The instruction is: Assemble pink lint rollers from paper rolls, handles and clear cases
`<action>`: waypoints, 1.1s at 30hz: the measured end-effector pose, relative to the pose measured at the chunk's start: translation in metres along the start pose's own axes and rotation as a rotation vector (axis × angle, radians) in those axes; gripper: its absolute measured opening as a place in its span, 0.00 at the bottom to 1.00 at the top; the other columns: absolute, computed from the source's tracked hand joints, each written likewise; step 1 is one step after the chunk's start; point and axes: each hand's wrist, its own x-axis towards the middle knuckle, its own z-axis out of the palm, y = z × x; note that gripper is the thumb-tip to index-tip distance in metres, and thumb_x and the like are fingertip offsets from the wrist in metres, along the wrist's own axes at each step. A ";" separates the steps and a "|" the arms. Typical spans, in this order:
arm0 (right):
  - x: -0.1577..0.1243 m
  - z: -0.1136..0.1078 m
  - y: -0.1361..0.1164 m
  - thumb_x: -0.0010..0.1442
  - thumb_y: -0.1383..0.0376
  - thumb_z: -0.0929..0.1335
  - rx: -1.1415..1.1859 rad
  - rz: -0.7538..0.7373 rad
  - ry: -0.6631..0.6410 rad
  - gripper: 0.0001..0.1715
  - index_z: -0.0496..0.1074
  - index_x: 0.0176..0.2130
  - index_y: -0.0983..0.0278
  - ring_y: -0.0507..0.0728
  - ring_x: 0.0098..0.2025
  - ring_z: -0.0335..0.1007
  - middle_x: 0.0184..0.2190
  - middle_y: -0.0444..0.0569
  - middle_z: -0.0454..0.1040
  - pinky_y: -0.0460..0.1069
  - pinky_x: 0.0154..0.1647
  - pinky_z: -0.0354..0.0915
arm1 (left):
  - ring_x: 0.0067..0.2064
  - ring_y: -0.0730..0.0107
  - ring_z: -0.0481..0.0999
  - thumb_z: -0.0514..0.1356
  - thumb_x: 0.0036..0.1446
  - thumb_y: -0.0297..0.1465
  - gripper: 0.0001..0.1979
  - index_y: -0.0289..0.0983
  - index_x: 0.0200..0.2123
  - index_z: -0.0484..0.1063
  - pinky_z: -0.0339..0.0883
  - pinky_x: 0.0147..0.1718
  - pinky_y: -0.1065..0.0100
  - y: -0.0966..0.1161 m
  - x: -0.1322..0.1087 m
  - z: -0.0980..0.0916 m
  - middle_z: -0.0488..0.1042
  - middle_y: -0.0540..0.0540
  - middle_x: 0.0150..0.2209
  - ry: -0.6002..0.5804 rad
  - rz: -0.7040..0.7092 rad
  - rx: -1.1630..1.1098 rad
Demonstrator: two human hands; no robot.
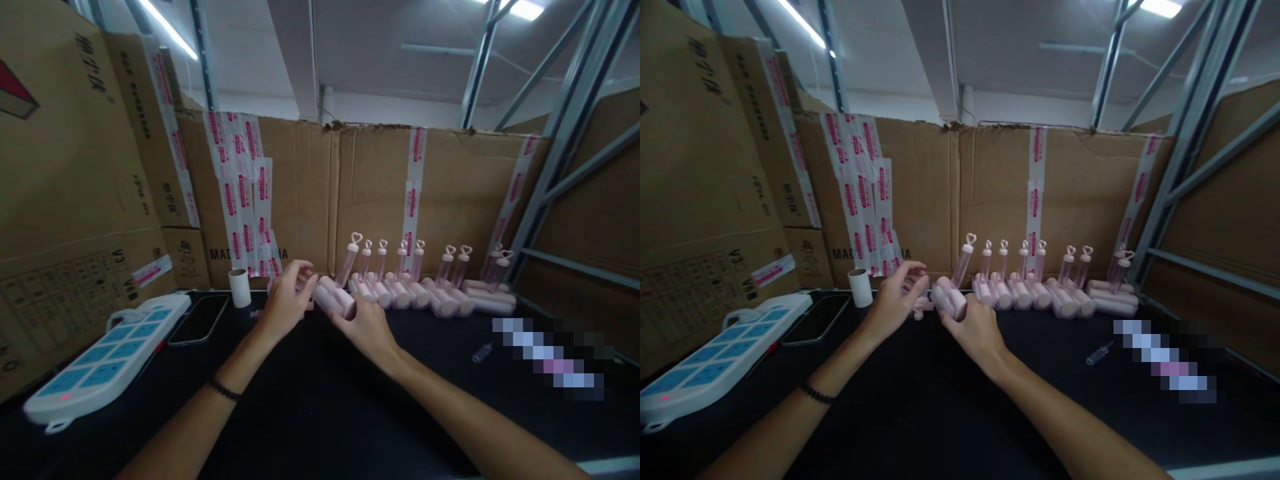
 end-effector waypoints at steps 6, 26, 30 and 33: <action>0.003 0.005 0.007 0.63 0.50 0.72 -0.220 0.046 -0.100 0.22 0.72 0.42 0.67 0.68 0.41 0.81 0.38 0.59 0.80 0.54 0.39 0.68 | 0.42 0.60 0.77 0.58 0.62 0.30 0.12 0.39 0.48 0.73 0.72 0.42 0.60 -0.014 -0.028 0.035 0.75 0.42 0.42 -0.250 0.019 0.113; 0.020 -0.040 0.033 0.66 0.59 0.67 -0.388 0.086 -0.249 0.14 0.79 0.43 0.64 0.69 0.49 0.78 0.43 0.62 0.81 0.58 0.46 0.67 | 0.51 0.53 0.79 0.63 0.60 0.29 0.24 0.39 0.60 0.73 0.70 0.54 0.53 -0.054 -0.025 0.086 0.79 0.36 0.53 -0.308 -0.089 0.156; 0.021 -0.031 0.043 0.66 0.64 0.65 -0.366 0.073 -0.261 0.14 0.78 0.46 0.66 0.70 0.49 0.78 0.46 0.64 0.80 0.59 0.46 0.67 | 0.51 0.52 0.81 0.64 0.59 0.29 0.25 0.41 0.60 0.74 0.72 0.54 0.53 -0.056 -0.017 0.093 0.81 0.37 0.52 -0.310 -0.079 0.117; 0.021 -0.024 0.047 0.65 0.65 0.66 -0.336 0.035 -0.280 0.14 0.77 0.47 0.67 0.69 0.49 0.78 0.46 0.64 0.80 0.57 0.46 0.67 | 0.51 0.52 0.81 0.64 0.57 0.27 0.27 0.41 0.61 0.73 0.73 0.53 0.53 -0.056 -0.015 0.097 0.81 0.37 0.51 -0.295 -0.073 0.114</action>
